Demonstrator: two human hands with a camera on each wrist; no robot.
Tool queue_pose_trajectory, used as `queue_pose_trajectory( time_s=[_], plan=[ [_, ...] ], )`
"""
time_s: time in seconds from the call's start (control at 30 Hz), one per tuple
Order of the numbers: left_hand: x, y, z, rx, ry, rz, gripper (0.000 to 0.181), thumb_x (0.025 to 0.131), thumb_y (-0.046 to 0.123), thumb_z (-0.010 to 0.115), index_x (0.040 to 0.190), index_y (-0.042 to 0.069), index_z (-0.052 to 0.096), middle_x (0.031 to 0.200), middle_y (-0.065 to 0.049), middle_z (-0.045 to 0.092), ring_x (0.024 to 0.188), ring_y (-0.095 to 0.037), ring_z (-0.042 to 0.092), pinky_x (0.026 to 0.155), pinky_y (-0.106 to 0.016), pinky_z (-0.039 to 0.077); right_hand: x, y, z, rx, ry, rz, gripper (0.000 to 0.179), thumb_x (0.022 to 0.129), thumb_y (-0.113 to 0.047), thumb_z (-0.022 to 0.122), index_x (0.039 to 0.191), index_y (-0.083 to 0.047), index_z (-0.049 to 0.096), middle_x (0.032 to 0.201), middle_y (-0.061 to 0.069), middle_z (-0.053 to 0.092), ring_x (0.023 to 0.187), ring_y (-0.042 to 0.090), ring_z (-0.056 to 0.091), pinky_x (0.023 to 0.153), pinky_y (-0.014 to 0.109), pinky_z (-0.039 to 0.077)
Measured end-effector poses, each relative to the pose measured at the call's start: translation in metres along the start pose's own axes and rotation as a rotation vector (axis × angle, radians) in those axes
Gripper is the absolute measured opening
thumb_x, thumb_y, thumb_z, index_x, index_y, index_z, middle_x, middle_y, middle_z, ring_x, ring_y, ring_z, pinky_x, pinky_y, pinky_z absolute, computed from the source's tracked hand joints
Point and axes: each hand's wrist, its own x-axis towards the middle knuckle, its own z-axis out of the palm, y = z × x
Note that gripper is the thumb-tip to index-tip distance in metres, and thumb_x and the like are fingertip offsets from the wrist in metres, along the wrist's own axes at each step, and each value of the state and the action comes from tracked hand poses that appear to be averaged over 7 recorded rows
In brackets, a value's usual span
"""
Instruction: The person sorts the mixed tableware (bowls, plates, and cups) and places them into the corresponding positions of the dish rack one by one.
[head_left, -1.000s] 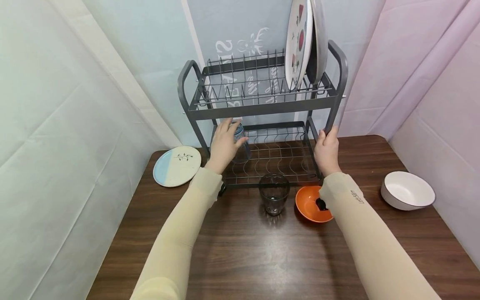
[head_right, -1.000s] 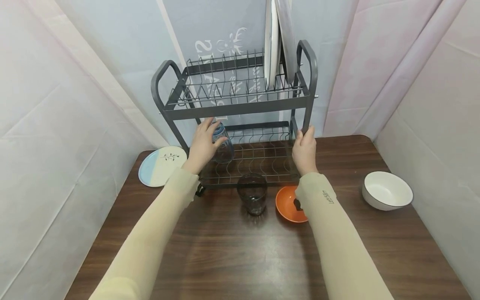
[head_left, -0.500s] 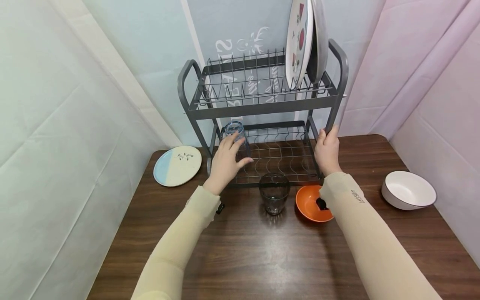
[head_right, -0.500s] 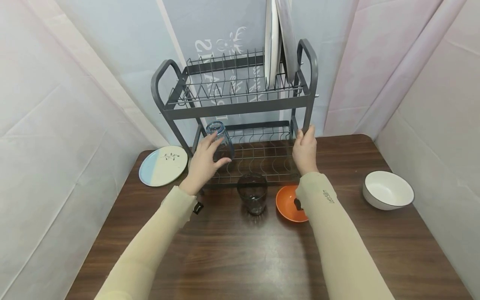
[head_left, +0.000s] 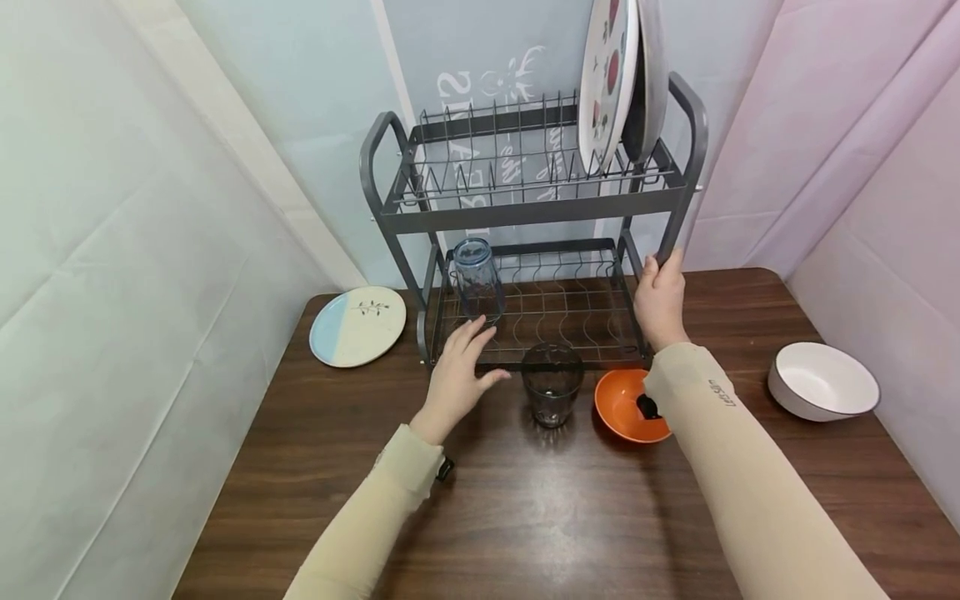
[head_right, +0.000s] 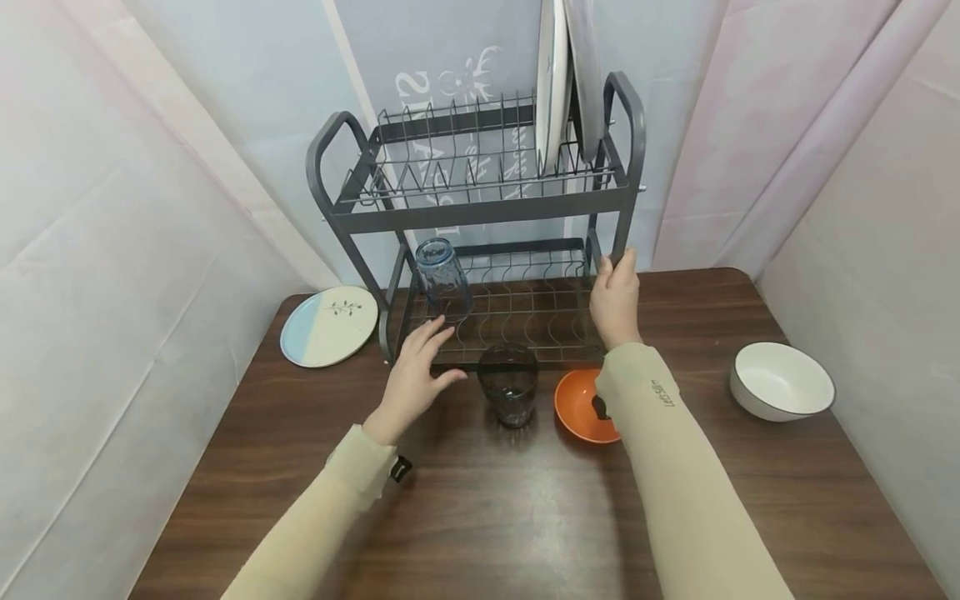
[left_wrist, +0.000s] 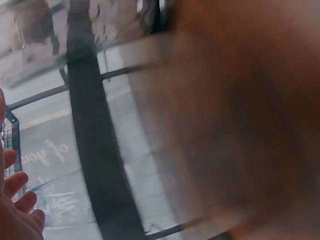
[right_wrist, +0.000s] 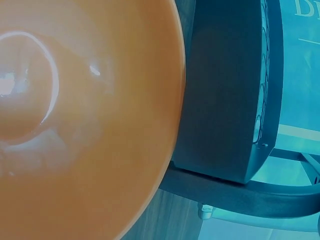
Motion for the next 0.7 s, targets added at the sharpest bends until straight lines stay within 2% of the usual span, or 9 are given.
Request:
queue_pose_trajectory(
  time_s=[0.27, 0.37, 0.47, 0.57, 0.7],
  plan=[
    [-0.047, 0.013, 0.01, -0.102, -0.038, -0.052, 0.074, 0.072, 0.041, 0.074, 0.133, 0.01, 0.046, 0.146, -0.008, 0.035, 0.133, -0.029, 0.033, 0.102, -0.041, 0.04, 0.002, 0.0, 0.002, 0.0, 0.016, -0.007, 0.034, 0.1, -0.032, 0.028, 0.112, -0.001, 0.035, 0.079, 0.007, 0.038, 0.074, 0.023, 0.04, 0.066, 0.031, 0.033],
    [-0.064, 0.022, 0.012, -0.166, 0.005, -0.032, 0.069, 0.07, 0.035, 0.077, 0.128, 0.008, 0.05, 0.142, -0.009, 0.04, 0.13, -0.027, 0.037, 0.102, -0.04, 0.041, 0.003, -0.002, 0.002, -0.004, 0.009, -0.015, 0.036, 0.1, -0.033, 0.027, 0.113, -0.001, 0.035, 0.079, 0.007, 0.038, 0.074, 0.024, 0.04, 0.066, 0.032, 0.033],
    [-0.078, 0.031, 0.015, -0.228, 0.091, 0.058, 0.059, 0.068, 0.027, 0.08, 0.118, 0.006, 0.056, 0.132, -0.01, 0.049, 0.123, -0.025, 0.045, 0.101, -0.037, 0.042, 0.002, -0.002, 0.001, -0.006, -0.004, -0.012, 0.037, 0.1, -0.035, 0.026, 0.113, -0.001, 0.035, 0.079, 0.007, 0.037, 0.073, 0.023, 0.038, 0.065, 0.032, 0.032],
    [-0.087, 0.042, 0.02, -0.27, 0.153, 0.197, 0.05, 0.068, 0.023, 0.08, 0.11, 0.006, 0.058, 0.123, -0.011, 0.055, 0.115, -0.023, 0.051, 0.097, -0.033, 0.044, 0.002, -0.001, 0.0, -0.005, -0.013, -0.012, 0.037, 0.1, -0.036, 0.026, 0.112, -0.002, 0.034, 0.078, 0.007, 0.035, 0.071, 0.023, 0.037, 0.063, 0.032, 0.031],
    [-0.089, 0.057, 0.028, -0.316, 0.131, 0.334, 0.044, 0.073, 0.026, 0.077, 0.108, 0.007, 0.058, 0.122, -0.011, 0.055, 0.113, -0.021, 0.052, 0.096, -0.029, 0.044, 0.001, 0.0, 0.0, -0.017, -0.019, -0.019, 0.036, 0.1, -0.034, 0.026, 0.112, -0.001, 0.033, 0.077, 0.007, 0.035, 0.071, 0.023, 0.037, 0.063, 0.032, 0.031]
  ],
)
